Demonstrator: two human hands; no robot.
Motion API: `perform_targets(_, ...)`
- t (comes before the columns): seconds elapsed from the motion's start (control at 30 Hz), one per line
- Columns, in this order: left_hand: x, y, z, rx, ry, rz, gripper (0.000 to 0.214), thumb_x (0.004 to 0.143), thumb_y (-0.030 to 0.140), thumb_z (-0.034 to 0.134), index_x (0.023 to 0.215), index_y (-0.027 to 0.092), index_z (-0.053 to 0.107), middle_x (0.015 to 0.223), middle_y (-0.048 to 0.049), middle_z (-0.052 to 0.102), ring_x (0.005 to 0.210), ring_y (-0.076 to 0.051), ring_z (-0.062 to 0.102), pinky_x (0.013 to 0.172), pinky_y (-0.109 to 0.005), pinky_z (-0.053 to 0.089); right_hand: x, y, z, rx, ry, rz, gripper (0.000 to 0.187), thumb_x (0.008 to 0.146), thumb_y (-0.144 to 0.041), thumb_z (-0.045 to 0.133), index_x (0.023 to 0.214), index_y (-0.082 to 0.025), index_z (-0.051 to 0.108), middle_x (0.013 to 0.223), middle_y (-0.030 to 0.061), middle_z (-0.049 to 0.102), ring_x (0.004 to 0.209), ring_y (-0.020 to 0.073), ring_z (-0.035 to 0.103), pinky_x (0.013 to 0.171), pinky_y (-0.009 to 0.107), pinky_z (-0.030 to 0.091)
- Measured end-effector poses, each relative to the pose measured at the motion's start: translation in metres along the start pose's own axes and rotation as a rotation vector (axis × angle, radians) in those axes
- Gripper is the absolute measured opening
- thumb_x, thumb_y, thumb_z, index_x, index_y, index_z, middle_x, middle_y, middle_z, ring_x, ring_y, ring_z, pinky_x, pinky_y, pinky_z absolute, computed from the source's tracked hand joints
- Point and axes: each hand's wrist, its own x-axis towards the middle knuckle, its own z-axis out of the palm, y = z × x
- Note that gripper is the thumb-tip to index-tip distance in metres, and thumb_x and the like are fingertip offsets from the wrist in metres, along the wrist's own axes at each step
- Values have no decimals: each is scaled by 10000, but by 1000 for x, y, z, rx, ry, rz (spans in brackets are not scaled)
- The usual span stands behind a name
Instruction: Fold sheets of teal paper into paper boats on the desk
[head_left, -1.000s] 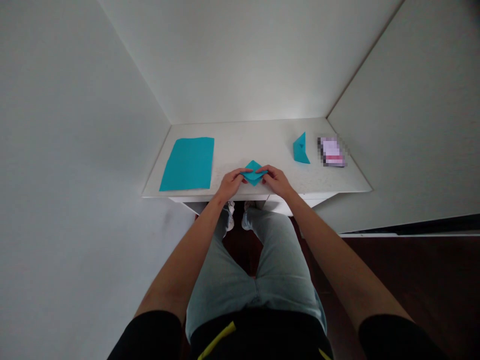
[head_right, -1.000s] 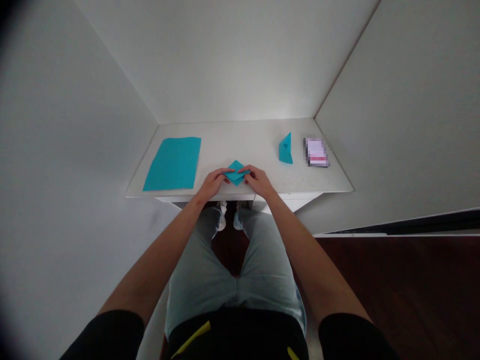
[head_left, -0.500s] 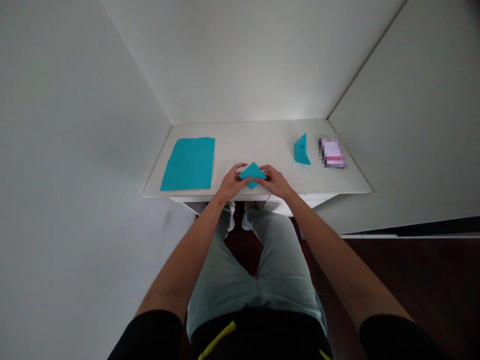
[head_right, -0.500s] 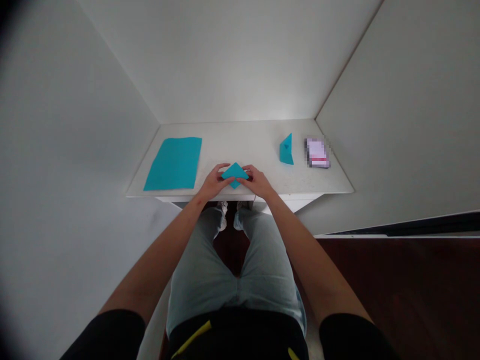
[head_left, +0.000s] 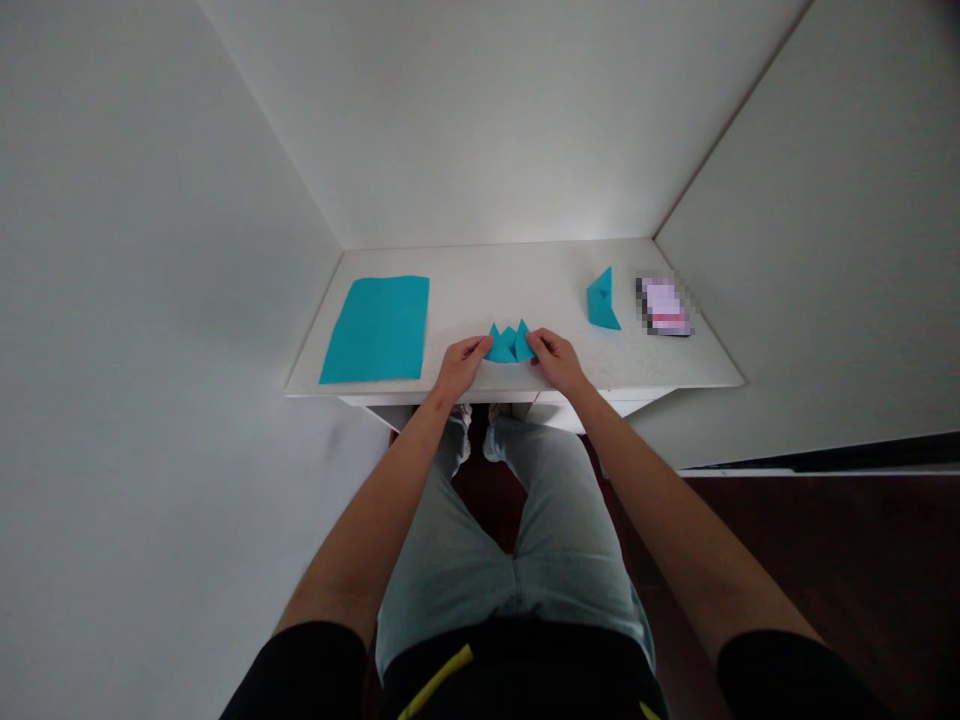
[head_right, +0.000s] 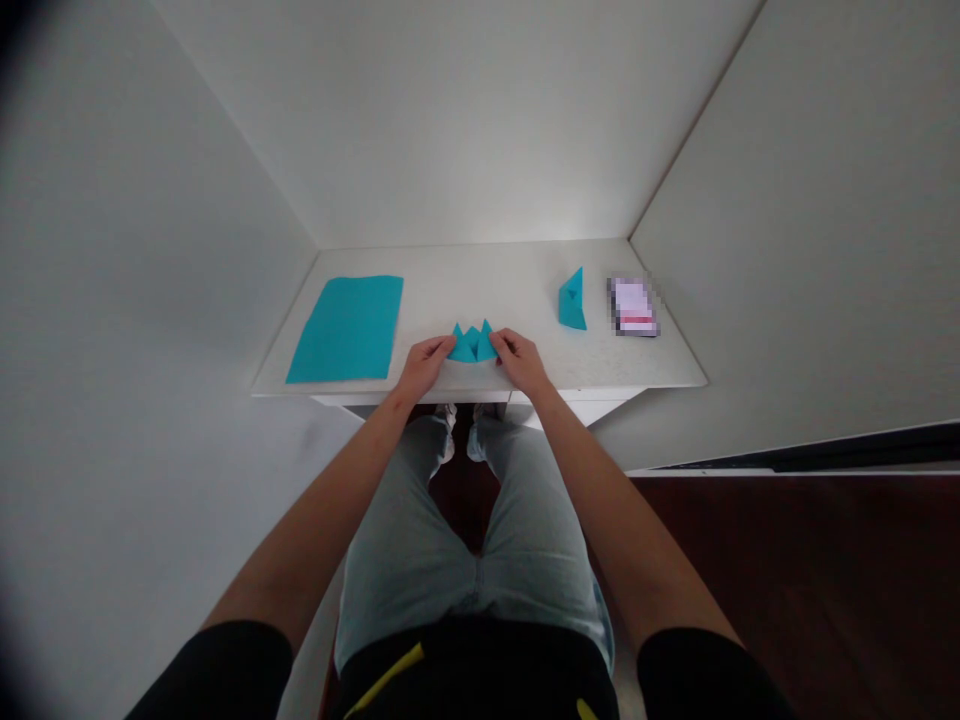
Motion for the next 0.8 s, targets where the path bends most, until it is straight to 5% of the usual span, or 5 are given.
perform_targets(0.17, 2, -2, -5, -28, 95, 14, 349, 937, 512, 760, 1012, 187, 862, 1072, -65, 853, 1090, -271, 757, 1039, -423, 598, 2, 2, 0, 77, 53, 25, 527, 930, -807, 607, 927, -281, 594, 689, -38, 573, 631, 186, 586, 671, 343, 526)
perform_targets(0.43, 9, -18, -12, -196, 237, 1, 442, 908, 628, 771, 991, 198, 719, 986, -41, 782, 960, -180, 738, 1014, -375, 618, 6, 5, -2, 196, 173, 26, 532, 897, -778, 638, 952, -291, 434, 948, -26, 634, 555, 106, 537, 541, 291, 478)
perform_targets(0.8, 11, -22, -7, -203, 212, 10, 446, 962, 649, 695, 949, 254, 488, 859, 23, 608, 849, -143, 682, 923, -344, 642, 8, 10, -3, 194, 158, 47, 560, 900, -817, 556, 1004, -312, 336, 901, -49, 627, 529, 107, 536, 526, 277, 448)
